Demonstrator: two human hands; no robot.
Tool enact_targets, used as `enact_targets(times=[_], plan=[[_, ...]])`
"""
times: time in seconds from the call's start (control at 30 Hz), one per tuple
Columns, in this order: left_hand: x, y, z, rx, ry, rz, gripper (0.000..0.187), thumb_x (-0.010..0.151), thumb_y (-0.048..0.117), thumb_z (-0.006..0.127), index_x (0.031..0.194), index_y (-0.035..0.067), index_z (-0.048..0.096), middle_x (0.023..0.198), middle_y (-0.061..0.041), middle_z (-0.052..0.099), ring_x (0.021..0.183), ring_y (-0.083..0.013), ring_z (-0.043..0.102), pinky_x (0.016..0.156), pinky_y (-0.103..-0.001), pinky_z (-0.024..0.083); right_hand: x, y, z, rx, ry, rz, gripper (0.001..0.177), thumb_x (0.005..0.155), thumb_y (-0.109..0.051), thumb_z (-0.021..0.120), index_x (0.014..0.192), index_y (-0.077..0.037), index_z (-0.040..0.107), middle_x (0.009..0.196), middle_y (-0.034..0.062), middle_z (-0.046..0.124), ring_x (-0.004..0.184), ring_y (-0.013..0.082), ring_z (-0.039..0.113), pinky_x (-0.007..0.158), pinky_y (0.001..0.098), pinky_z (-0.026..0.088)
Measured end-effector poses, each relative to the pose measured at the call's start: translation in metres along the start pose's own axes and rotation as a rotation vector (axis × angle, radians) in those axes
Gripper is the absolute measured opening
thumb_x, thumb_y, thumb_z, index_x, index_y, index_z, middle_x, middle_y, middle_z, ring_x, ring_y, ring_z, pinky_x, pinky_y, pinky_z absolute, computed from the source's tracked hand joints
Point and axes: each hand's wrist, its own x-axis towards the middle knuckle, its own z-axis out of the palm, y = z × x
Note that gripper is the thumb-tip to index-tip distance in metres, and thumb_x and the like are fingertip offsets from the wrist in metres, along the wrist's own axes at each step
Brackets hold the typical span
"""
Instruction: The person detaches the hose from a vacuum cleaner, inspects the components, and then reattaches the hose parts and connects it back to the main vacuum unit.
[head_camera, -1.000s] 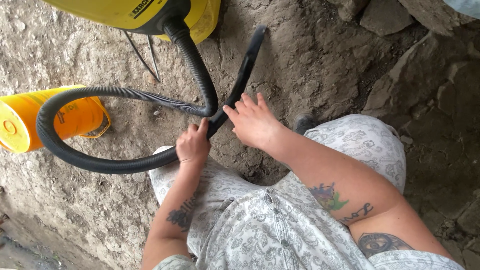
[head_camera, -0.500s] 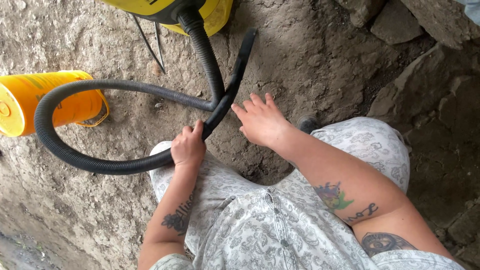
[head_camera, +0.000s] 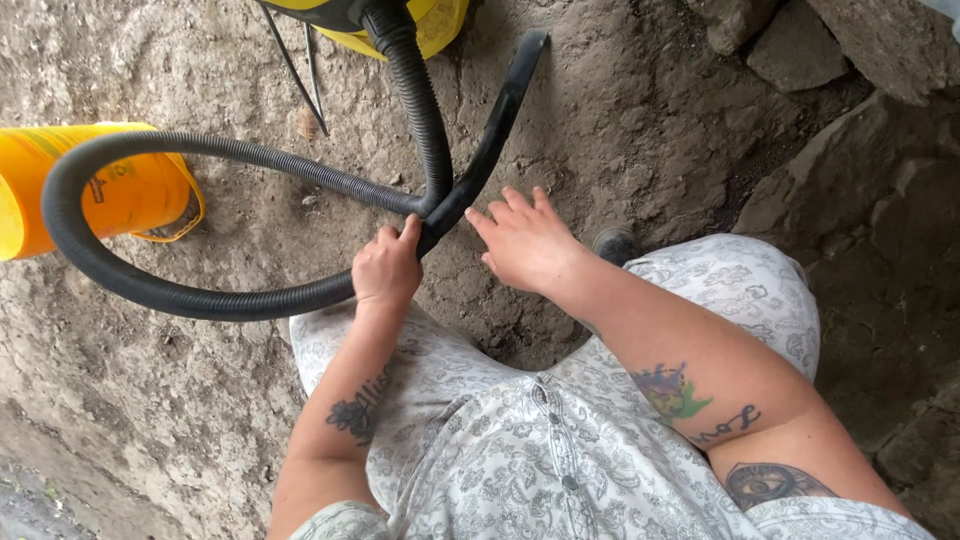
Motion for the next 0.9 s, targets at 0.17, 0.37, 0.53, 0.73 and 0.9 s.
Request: enact_targets(times=[0.17,0.37,0.53,0.73,0.9], plan=[[-0.022,-0.022,-0.009,0.027,-0.077,-0.034,0.042,0.096,0.012,0.059,0.136,0.021,0.054,0.088,-0.013,0.068,0.068,-0.0295,0.073,0.056,-0.043,0.06,0.005,0.0,-0.001,-0.009,-0.02,-0.011,0.069,0.101,-0.036,0.055,0.158,-0.011,0.026,0.153,0.0201,0.039,0.149,0.0372,0.024,0.119,0.0628,0.018],[-0.017,-0.009,-0.007,0.019,-0.162,-0.103,0.034,0.103,0.011,0.054,0.137,0.016,0.053,0.09,-0.016,0.068,0.066,-0.0281,0.073,0.051,-0.041,0.06,0.01,-0.003,-0.004,-0.009,-0.034,-0.031,0.069,0.101,-0.036,0.055,0.159,-0.011,0.027,0.154,0.0196,0.039,0.15,0.0369,0.024,0.12,0.062,0.018],[0.011,0.037,-0.009,-0.112,-0.198,-0.187,0.045,0.1,0.012,0.055,0.145,0.012,0.046,0.09,-0.019,0.066,0.065,-0.028,0.073,0.052,-0.041,0.061,0.014,-0.007,-0.007,-0.008,-0.054,-0.028,0.069,0.101,-0.037,0.054,0.159,-0.011,0.025,0.154,0.0199,0.038,0.15,0.0361,0.023,0.12,0.0615,0.018],[0.006,0.109,-0.023,-0.27,-0.311,-0.214,0.051,0.101,0.012,0.055,0.147,0.003,0.034,0.094,-0.023,0.063,0.071,-0.0342,0.073,0.054,-0.041,0.063,0.019,0.001,-0.025,0.304,-0.127,0.211,0.071,0.109,-0.041,0.045,0.163,-0.009,0.012,0.143,0.0234,0.053,0.128,0.0356,0.056,0.11,0.0562,0.044],[-0.021,0.14,-0.018,-0.399,-0.287,-0.151,0.067,0.093,0.01,0.062,0.151,0.006,0.029,0.1,-0.025,0.061,0.078,-0.0401,0.073,0.062,-0.046,0.062,0.07,0.031,0.05,1.086,0.147,0.711,0.093,0.103,-0.034,0.057,0.162,-0.016,-0.014,0.124,0.0151,0.064,0.074,0.0193,0.069,0.064,0.0336,0.06]])
